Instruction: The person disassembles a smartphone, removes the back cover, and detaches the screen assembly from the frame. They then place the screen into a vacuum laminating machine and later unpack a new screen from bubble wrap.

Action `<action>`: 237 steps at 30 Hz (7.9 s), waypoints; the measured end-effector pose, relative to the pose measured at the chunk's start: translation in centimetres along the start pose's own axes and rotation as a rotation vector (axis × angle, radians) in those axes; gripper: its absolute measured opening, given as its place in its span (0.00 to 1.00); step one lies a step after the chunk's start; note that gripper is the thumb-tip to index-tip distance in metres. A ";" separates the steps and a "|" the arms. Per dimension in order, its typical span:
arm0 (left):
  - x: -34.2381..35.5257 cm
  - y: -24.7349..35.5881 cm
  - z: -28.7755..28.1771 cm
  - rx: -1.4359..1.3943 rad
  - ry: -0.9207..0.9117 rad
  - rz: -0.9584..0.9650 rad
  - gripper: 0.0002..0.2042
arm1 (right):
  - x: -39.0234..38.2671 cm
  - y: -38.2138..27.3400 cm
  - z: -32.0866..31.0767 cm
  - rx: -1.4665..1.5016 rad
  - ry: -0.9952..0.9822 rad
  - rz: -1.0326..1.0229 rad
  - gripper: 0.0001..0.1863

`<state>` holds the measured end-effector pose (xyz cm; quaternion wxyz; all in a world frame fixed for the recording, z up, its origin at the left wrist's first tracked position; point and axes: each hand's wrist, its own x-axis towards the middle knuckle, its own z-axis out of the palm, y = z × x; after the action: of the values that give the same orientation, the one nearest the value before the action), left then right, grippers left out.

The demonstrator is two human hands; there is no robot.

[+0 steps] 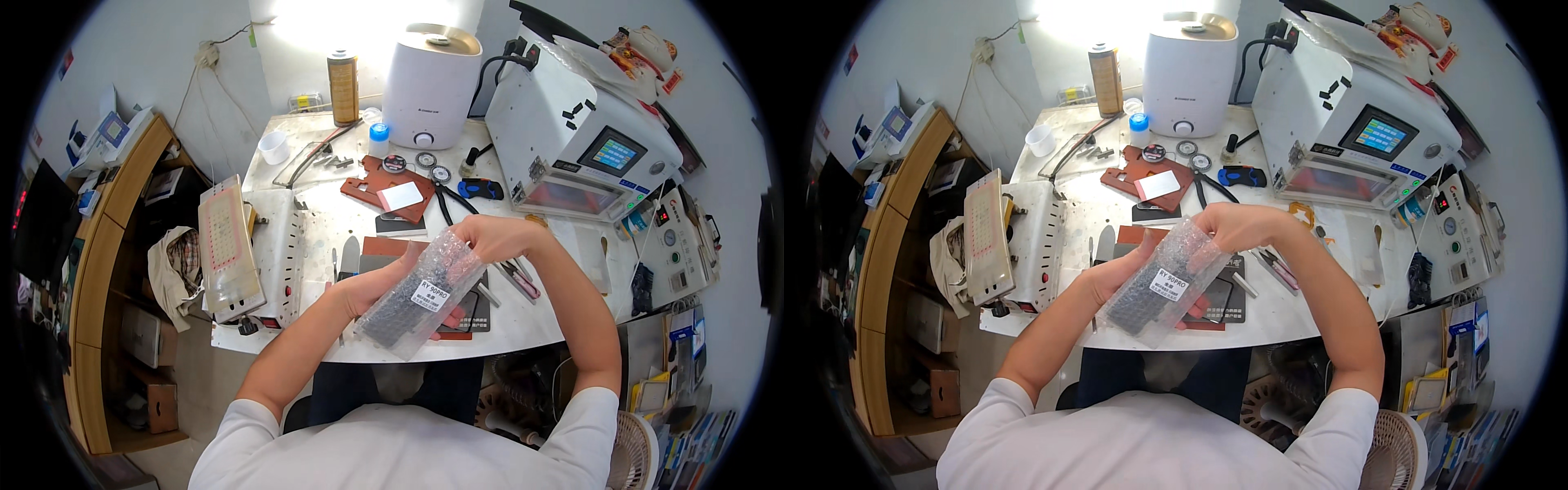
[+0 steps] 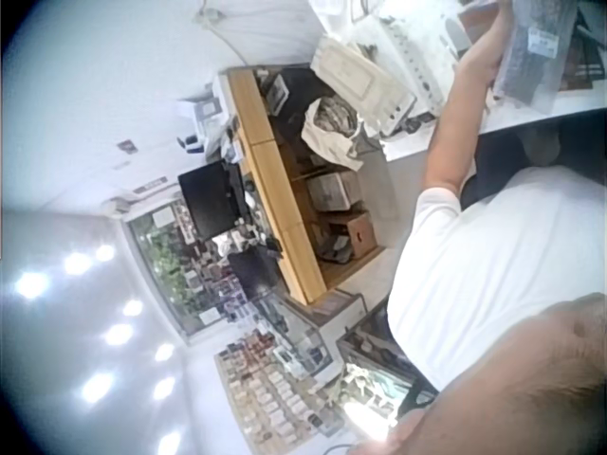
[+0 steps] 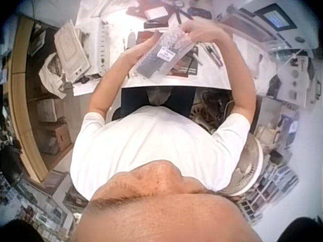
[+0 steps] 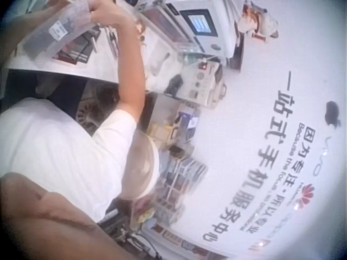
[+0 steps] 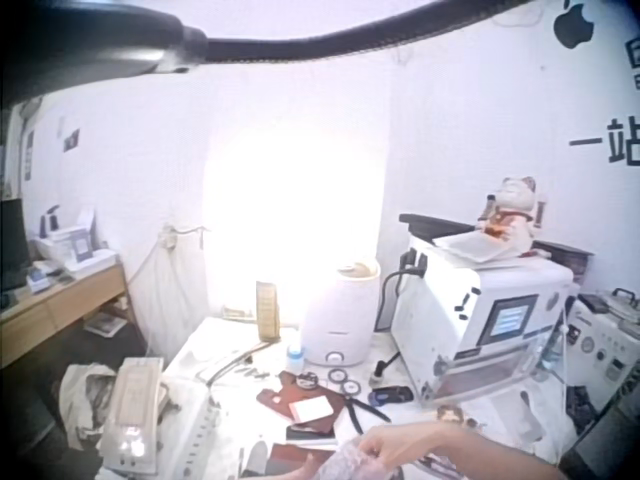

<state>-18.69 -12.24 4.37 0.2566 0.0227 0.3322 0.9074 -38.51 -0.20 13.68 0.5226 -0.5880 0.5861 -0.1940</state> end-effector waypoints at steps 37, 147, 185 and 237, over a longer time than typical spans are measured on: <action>-0.4 0.1 0.3 -0.095 -0.051 0.026 0.54 | -3.0 2.1 -1.2 0.190 0.268 -0.038 0.07; -0.2 0.5 0.4 0.509 0.922 0.671 0.10 | 2.4 4.2 6.2 0.601 0.997 -0.216 0.12; -0.2 0.4 0.4 0.502 0.878 0.656 0.06 | 1.9 3.1 6.8 0.556 1.037 -0.294 0.11; -0.3 0.4 0.5 0.445 0.706 0.709 0.07 | 1.0 4.0 5.7 0.591 1.145 -0.282 0.16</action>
<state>-18.48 -12.33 5.02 -0.2031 -0.1190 0.5542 0.7984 -35.37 2.04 7.79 0.2371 -0.2947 0.6108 -0.6956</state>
